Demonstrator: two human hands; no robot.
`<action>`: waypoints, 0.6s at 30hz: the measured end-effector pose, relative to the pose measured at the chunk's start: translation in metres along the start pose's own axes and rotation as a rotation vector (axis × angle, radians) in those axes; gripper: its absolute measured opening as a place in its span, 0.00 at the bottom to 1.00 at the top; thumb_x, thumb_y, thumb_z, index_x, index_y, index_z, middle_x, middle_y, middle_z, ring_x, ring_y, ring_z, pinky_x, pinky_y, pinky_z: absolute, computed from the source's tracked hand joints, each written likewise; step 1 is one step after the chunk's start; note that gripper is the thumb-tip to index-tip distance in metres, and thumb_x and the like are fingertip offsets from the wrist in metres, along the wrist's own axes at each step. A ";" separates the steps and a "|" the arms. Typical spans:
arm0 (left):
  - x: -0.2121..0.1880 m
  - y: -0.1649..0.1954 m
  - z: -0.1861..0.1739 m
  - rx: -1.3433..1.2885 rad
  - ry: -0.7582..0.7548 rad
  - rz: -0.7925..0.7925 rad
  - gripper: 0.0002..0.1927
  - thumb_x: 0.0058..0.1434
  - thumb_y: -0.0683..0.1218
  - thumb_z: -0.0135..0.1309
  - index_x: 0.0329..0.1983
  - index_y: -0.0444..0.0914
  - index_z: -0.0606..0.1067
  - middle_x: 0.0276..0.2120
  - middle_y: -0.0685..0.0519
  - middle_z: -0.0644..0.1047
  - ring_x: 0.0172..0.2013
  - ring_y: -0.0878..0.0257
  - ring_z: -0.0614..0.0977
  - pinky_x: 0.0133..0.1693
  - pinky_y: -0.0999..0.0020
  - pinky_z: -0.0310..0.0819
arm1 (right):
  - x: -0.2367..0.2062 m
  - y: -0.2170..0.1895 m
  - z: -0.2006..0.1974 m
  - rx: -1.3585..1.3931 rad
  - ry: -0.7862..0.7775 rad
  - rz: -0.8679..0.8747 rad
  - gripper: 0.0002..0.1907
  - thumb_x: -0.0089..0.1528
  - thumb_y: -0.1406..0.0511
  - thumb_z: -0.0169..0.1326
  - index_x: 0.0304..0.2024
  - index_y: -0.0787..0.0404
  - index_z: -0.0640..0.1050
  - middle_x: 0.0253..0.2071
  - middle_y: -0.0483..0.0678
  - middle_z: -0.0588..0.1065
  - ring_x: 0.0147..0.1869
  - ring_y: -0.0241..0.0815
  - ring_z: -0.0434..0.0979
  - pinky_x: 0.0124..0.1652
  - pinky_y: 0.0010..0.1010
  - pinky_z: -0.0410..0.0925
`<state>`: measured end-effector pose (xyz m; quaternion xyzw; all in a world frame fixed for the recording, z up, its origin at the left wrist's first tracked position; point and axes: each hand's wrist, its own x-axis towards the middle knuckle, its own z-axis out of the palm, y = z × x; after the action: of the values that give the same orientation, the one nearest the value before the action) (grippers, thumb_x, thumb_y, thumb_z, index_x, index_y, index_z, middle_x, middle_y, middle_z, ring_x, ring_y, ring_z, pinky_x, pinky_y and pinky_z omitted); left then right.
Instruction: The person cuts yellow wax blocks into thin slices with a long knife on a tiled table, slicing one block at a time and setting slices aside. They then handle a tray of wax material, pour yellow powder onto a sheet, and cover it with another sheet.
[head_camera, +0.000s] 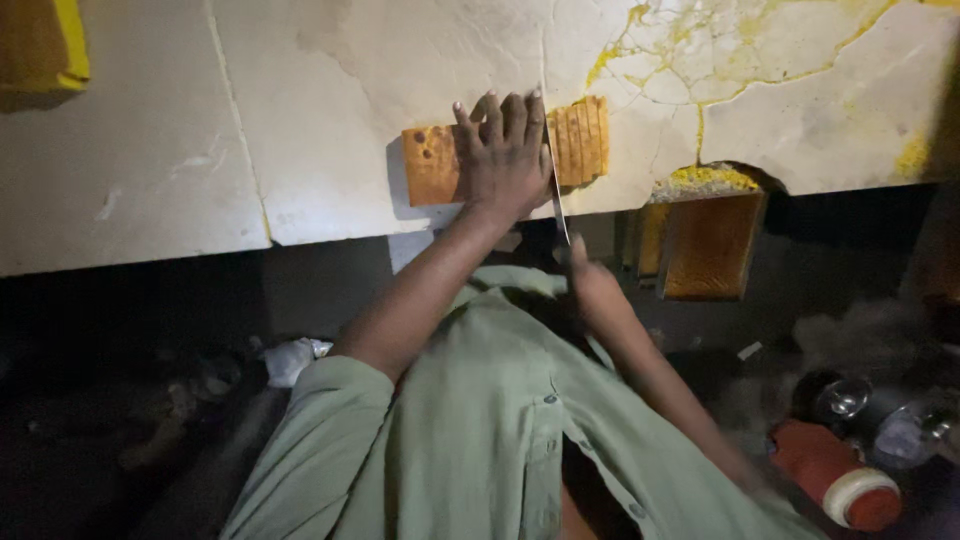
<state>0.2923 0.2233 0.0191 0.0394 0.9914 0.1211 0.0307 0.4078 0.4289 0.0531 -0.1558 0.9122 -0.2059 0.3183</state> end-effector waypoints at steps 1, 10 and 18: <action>0.000 -0.002 0.004 0.007 0.024 0.006 0.38 0.67 0.56 0.45 0.76 0.35 0.56 0.68 0.38 0.63 0.70 0.35 0.58 0.65 0.18 0.34 | 0.019 0.000 0.007 0.007 0.059 0.001 0.46 0.54 0.59 0.65 0.63 0.71 0.54 0.38 0.72 0.76 0.43 0.74 0.77 0.41 0.55 0.71; -0.003 -0.012 0.011 0.047 0.134 0.032 0.34 0.68 0.55 0.47 0.74 0.37 0.60 0.70 0.39 0.63 0.72 0.38 0.58 0.68 0.22 0.38 | 0.086 -0.055 -0.063 0.104 0.088 0.083 0.40 0.57 0.59 0.61 0.63 0.70 0.57 0.37 0.69 0.78 0.40 0.71 0.80 0.38 0.54 0.73; -0.005 -0.013 0.000 -0.005 0.063 0.019 0.37 0.66 0.56 0.48 0.75 0.35 0.58 0.66 0.38 0.65 0.69 0.37 0.61 0.64 0.17 0.39 | -0.017 0.000 0.006 -0.029 -0.098 0.017 0.31 0.69 0.70 0.40 0.73 0.67 0.51 0.41 0.71 0.75 0.44 0.70 0.76 0.43 0.51 0.70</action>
<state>0.2968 0.2106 0.0165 0.0447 0.9911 0.1253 -0.0014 0.4241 0.4346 0.0577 -0.1627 0.8996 -0.1822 0.3620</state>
